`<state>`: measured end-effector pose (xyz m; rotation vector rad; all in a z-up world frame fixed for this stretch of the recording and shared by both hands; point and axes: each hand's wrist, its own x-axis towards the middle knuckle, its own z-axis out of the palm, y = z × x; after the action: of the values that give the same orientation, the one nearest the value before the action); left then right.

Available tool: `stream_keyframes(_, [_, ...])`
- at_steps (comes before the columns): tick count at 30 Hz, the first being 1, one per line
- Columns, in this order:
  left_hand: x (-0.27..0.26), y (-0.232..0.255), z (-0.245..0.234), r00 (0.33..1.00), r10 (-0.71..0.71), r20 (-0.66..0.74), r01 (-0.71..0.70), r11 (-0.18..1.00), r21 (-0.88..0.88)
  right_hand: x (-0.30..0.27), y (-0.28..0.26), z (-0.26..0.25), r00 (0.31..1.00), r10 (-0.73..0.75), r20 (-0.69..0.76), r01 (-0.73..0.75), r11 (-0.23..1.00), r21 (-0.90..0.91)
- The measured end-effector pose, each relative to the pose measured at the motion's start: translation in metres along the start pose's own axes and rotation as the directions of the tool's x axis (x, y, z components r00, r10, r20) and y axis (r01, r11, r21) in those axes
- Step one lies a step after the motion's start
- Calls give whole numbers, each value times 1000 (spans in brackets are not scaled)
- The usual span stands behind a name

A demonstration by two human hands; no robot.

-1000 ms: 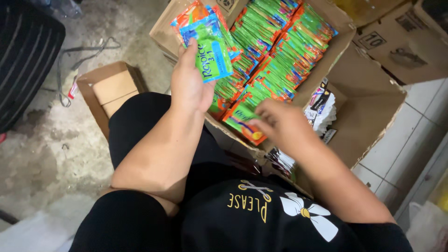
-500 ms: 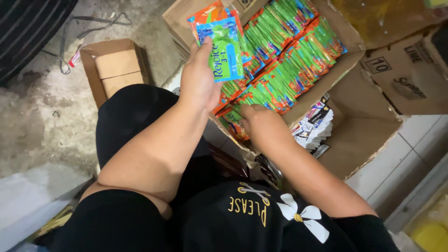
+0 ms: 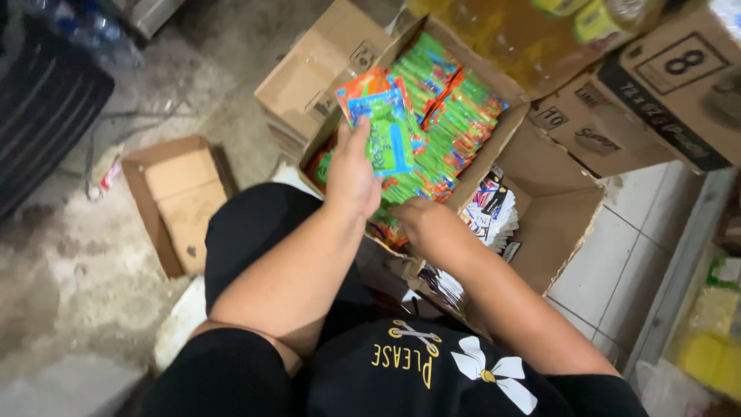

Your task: The person sits on the floor and organizes small sachets of Rejoice shampoo from a cardboard box. They pick up the sachets, arrange them into neat stacks, and place them back into the box. The person handles the items by hand, sorting them into piles within the container.

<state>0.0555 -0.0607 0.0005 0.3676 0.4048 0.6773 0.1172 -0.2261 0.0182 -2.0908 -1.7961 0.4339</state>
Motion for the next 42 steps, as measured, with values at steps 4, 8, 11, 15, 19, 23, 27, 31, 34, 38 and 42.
stream_keyframes(4, [-3,-5,-4,996,24,84,-30,997,77,-7,0,-16,866,422,-270,-284,857,429])
stream_keyframes(8, [-2,-11,-25,993,-9,121,-12,985,171,6,-20,-32,753,552,-357,-199,709,677])
stream_keyframes(11, [-8,-17,-39,984,-147,97,115,954,276,22,-46,-44,783,229,-578,-160,973,169])
stream_keyframes(15, [-2,-9,-43,939,-331,94,313,935,165,42,-70,-67,918,-133,-373,14,952,-306])
stream_keyframes(19, [-3,5,-45,932,-328,155,328,944,24,54,-87,-77,960,-96,-264,-17,917,-397])
stream_keyframes(23, [-5,15,-33,931,-289,223,300,954,-14,56,-97,-83,956,-97,-276,-35,899,-437])
stream_keyframes(27, [-9,41,-17,972,-212,102,217,975,-41,47,-85,-89,927,25,-375,-166,922,-350])
stream_keyframes(31, [-17,83,-13,990,14,140,14,981,-196,31,-63,-80,887,357,-292,-332,934,133])
stream_keyframes(34, [-30,94,-17,987,126,99,-102,970,-221,24,-47,-60,862,503,-71,-465,838,285])
stream_keyframes(38, [-28,82,-22,990,103,99,-83,978,-194,27,-37,-22,902,427,67,-431,901,54])
stream_keyframes(42, [-27,71,-26,993,78,90,-65,988,-137,35,-36,1,882,440,170,-407,891,-199])
